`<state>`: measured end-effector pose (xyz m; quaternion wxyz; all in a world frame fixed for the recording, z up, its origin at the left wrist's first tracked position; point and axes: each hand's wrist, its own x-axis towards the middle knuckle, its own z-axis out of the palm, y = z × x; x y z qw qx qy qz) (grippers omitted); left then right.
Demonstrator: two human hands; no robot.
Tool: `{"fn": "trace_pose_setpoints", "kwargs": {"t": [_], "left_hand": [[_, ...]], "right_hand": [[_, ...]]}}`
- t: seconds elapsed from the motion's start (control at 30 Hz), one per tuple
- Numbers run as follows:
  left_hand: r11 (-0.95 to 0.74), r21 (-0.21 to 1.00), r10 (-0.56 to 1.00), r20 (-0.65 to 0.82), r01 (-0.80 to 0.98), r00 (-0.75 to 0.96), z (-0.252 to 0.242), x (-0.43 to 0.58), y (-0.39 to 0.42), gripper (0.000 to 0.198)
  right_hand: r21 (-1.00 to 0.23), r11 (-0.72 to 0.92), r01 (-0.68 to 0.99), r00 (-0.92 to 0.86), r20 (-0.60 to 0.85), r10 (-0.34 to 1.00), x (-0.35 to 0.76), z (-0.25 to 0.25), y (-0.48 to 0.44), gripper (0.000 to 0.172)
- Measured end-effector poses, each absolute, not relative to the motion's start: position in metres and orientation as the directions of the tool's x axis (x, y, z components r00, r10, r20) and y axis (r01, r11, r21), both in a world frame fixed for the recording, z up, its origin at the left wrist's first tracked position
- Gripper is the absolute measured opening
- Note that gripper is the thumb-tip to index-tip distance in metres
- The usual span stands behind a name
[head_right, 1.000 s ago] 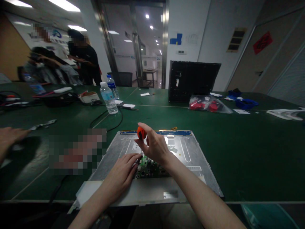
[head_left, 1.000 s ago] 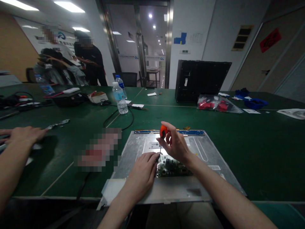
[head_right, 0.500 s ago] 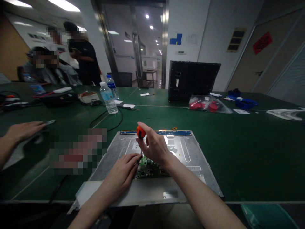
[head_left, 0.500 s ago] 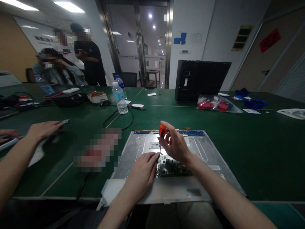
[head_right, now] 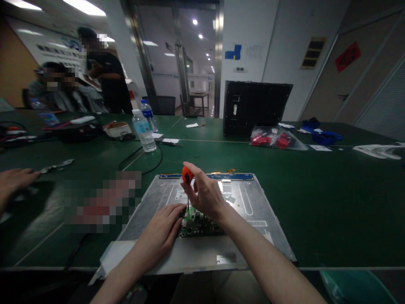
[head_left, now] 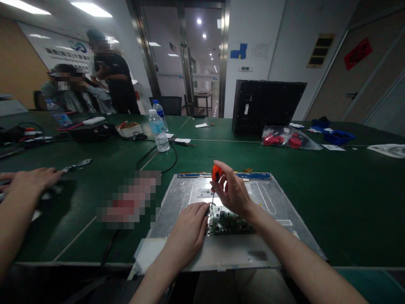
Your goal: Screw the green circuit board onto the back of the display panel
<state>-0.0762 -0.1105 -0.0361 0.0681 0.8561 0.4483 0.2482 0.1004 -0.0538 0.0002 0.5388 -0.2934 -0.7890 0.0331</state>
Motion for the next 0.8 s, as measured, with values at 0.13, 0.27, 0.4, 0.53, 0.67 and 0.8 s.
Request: {"fn": "trace_pose_setpoints", "kwargs": {"t": [0.13, 0.27, 0.4, 0.53, 0.67, 0.8], "left_hand": [[-0.581, 0.339, 0.807, 0.354, 0.74, 0.472, -0.0375, -0.0765, -0.1106, 0.035], [-0.582, 0.338, 0.806, 0.364, 0.74, 0.468, -0.0368, -0.0762, -0.111, 0.034], [-0.596, 0.322, 0.792, 0.385, 0.736, 0.473, -0.0362, -0.0761, -0.1112, 0.034], [-0.599, 0.329, 0.79, 0.391, 0.73, 0.472, -0.038, -0.0768, -0.1104, 0.032], [-0.6, 0.333, 0.789, 0.394, 0.727, 0.471, -0.0398, -0.0776, -0.1096, 0.032], [-0.602, 0.329, 0.787, 0.396, 0.728, 0.473, -0.0386, -0.0774, -0.1098, 0.033]], "right_hand": [[-0.326, 0.833, 0.446, -0.247, 0.85, 0.465, 0.1004, 0.0002, -0.0529, 0.049], [-0.369, 0.831, 0.416, -0.263, 0.826, 0.499, 0.1019, 0.0022, -0.056, 0.049], [-0.406, 0.826, 0.392, -0.266, 0.809, 0.524, 0.1019, 0.0013, -0.056, 0.052], [-0.353, 0.825, 0.442, -0.234, 0.842, 0.486, 0.1006, -0.0007, -0.0525, 0.048], [-0.316, 0.842, 0.437, -0.249, 0.857, 0.451, 0.1013, 0.0004, -0.0532, 0.051], [-0.391, 0.843, 0.368, -0.288, 0.814, 0.504, 0.1025, 0.002, -0.0565, 0.052]]}}
